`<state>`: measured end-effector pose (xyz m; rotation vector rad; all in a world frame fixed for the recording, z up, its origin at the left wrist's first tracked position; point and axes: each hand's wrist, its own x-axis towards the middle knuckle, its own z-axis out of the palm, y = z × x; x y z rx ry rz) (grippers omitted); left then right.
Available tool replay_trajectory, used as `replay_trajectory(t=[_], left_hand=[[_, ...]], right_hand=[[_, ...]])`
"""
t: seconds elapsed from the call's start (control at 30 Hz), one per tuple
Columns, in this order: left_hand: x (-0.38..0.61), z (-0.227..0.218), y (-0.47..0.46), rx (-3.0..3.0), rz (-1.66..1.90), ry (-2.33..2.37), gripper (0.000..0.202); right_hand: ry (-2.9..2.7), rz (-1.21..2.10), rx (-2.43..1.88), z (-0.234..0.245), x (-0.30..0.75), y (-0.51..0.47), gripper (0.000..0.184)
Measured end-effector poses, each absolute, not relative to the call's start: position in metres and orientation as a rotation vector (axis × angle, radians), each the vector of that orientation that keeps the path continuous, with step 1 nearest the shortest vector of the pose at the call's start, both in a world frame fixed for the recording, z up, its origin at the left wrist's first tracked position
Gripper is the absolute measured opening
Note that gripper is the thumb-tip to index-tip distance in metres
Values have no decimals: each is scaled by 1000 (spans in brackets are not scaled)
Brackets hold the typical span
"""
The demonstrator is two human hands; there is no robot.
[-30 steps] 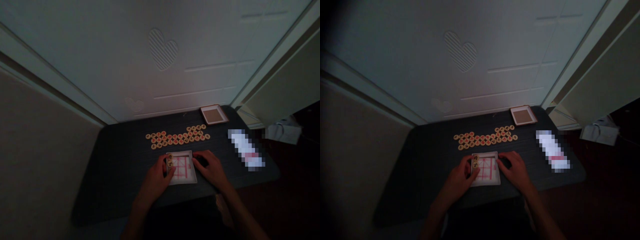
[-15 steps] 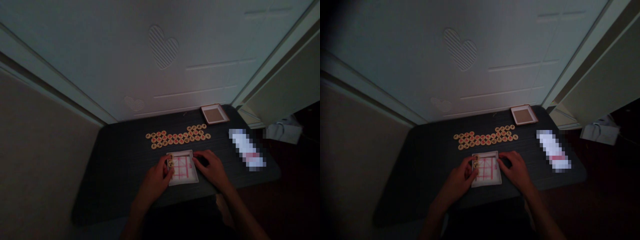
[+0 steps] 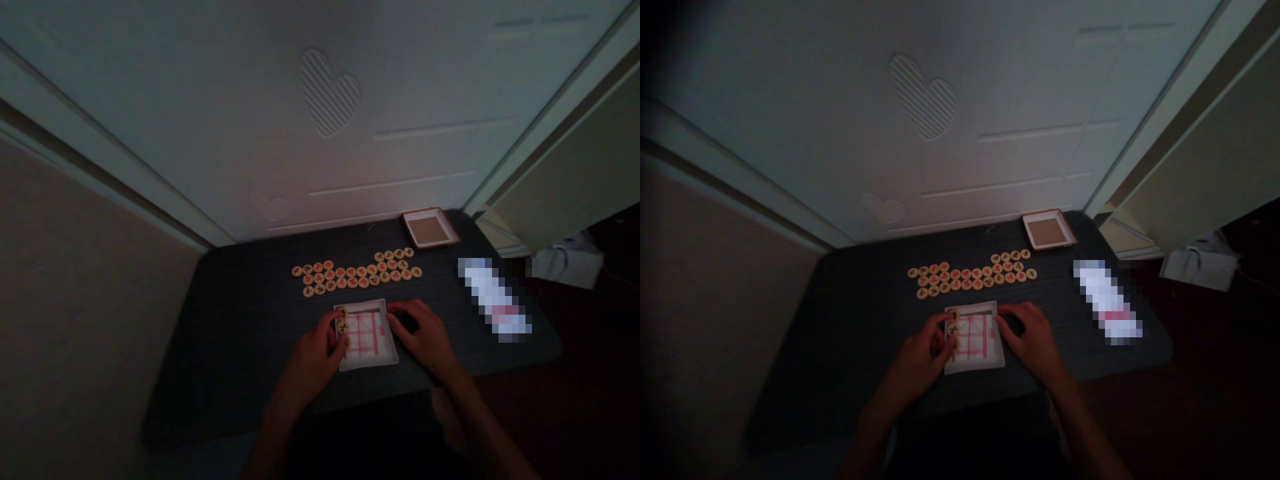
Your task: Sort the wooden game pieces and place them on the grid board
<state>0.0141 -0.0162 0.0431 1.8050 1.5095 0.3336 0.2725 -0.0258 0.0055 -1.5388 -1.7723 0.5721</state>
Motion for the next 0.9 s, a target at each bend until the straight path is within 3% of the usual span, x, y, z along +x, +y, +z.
replay_trajectory(t=[0.63,0.9], left_hand=[[2,42,-13,1782,441,1547,35],[-5,24,-16,2048,449,1571,32]], right_hand=[[-1745,565,-1574,7,271,-25,21],[-1798,588,-1542,9,272,-26,21]])
